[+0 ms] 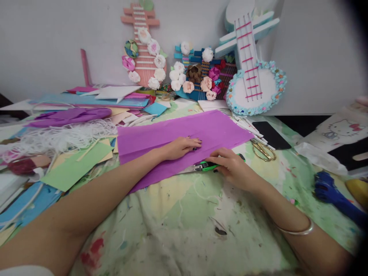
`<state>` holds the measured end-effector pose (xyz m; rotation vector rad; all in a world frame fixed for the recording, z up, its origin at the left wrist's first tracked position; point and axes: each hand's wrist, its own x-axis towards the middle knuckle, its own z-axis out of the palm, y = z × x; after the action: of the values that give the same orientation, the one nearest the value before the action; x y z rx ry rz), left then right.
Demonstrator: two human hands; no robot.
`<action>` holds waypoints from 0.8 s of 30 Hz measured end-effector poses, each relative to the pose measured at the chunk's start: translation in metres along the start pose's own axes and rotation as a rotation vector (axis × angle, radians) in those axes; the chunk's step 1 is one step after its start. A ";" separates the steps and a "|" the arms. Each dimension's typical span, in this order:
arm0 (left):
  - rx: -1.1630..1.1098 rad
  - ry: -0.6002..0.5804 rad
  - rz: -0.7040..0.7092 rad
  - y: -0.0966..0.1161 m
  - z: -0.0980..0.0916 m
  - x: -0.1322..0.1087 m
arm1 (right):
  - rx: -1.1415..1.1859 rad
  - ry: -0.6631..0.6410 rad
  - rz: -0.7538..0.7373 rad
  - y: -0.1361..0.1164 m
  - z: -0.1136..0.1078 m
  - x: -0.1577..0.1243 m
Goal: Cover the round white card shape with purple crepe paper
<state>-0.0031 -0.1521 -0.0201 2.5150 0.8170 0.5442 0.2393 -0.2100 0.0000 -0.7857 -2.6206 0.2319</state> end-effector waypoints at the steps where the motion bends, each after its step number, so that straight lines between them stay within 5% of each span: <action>1: -0.014 0.014 0.003 -0.001 0.000 0.000 | 0.005 0.001 -0.011 -0.002 0.002 0.001; 24: 0.152 0.032 0.027 -0.016 -0.008 -0.008 | -0.006 0.040 -0.036 -0.010 0.007 0.006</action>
<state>-0.0206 -0.1436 -0.0234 2.6652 0.8678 0.5513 0.2267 -0.2149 -0.0015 -0.7376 -2.5965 0.1959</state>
